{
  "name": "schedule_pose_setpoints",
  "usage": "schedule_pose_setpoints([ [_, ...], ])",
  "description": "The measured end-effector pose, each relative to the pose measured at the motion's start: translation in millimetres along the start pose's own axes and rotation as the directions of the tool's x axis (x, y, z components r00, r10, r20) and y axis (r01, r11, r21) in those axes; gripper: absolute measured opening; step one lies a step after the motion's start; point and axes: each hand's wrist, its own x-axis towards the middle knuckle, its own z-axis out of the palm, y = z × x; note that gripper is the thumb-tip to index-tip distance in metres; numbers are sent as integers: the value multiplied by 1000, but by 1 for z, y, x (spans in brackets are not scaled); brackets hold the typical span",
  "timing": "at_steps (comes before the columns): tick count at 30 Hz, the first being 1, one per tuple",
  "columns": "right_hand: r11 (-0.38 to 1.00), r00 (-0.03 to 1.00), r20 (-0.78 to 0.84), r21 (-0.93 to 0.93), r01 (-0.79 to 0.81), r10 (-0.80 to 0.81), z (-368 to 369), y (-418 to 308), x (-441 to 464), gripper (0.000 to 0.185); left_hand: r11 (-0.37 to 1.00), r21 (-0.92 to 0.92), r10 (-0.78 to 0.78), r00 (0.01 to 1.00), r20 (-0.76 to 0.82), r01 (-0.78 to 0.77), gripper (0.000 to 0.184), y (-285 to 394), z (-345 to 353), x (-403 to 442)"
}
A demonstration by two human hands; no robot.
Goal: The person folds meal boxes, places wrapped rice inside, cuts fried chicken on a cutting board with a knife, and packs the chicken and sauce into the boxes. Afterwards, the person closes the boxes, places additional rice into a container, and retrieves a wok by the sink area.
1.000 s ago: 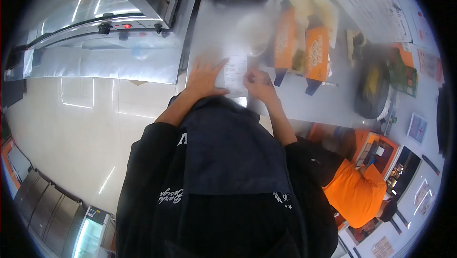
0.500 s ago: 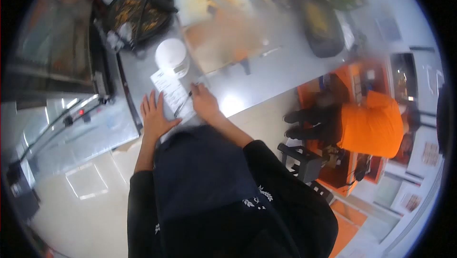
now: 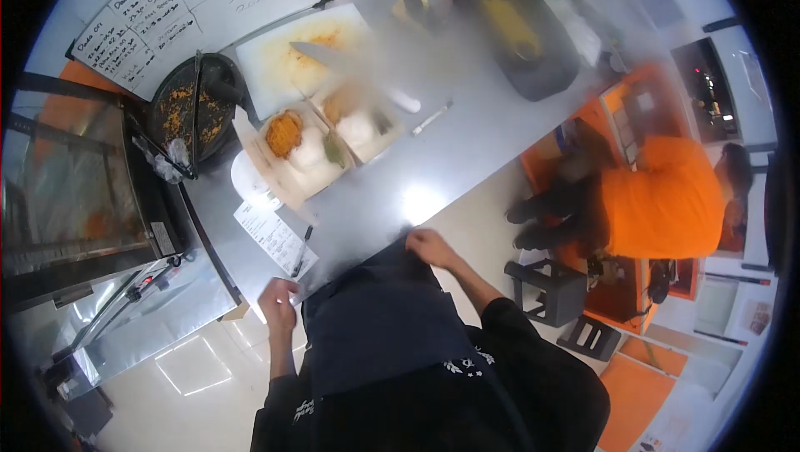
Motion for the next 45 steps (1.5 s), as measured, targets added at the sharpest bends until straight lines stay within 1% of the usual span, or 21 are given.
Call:
schedule_pose_setpoints([
  [2,985,977,-183,-152,78,-106,-44,-5,38,34,1000,-5,-22,993,120,23,25,37,34,11],
  [4,984,947,-276,-112,137,-163,-91,-46,73,40,988,-17,-152,982,111,155,19,43,84,24],
  [7,983,974,-157,-115,146,-163,-133,-90,124,47,932,-115,-327,935,135,343,32,86,156,65],
  [10,946,973,-22,-241,218,-230,-132,-91,173,47,842,-355,-424,905,31,406,51,52,234,92],
  [13,926,960,23,-261,275,-279,-128,-87,189,43,747,-447,-581,811,-76,493,61,87,254,126],
  [17,958,961,56,-87,274,-270,-112,-50,170,41,875,-410,-433,793,-429,256,54,91,270,120],
  [20,966,887,424,-91,242,-182,-142,-53,132,43,820,-480,-531,729,-433,312,46,108,260,102],
  [21,916,887,351,-156,370,-299,-148,-46,134,43,834,-457,-514,738,-437,309,40,105,253,92],
  [23,763,823,213,-307,569,-527,-160,-26,139,44,925,-239,-377,788,-486,295,38,107,235,77],
  [24,760,831,177,-339,554,-527,-170,-21,148,47,951,-126,-307,816,-490,283,37,109,227,71],
  [25,757,839,140,-372,537,-526,-179,-21,159,50,935,-143,-353,801,-483,325,33,111,220,66],
  [27,784,896,-3,-485,386,-443,-194,-31,174,53,964,-35,-245,829,-502,264,33,114,214,67],
  [30,833,921,14,-421,360,-390,-208,-61,185,48,989,59,-96,880,-465,139,38,132,209,76],
  [32,775,810,-4,-296,559,-586,-195,-99,195,42,997,27,-58,905,-421,77,39,137,217,75],
  [34,652,666,5,-204,731,-746,-178,-153,208,39,993,116,33,917,-397,15,40,140,228,73],
  [37,730,704,502,-189,656,-503,-167,-204,226,46,972,217,1,922,-388,90,48,149,234,65],
  [40,408,803,577,-703,582,-151,-176,-200,207,53,911,384,13,918,-396,152,47,145,225,56],
  [41,428,819,571,-726,538,-60,-179,-182,208,60,884,435,22,913,-406,172,45,141,223,52],
  [43,369,850,521,-777,511,-80,-193,-159,172,68,892,386,-66,911,-406,236,38,138,228,45],
  [44,432,830,526,-715,549,-185,-195,-139,165,68,891,364,-116,912,-394,271,35,137,229,38],
  [45,489,805,515,-643,590,-294,-193,-114,167,68,942,201,-184,914,-362,269,40,120,236,32],
])
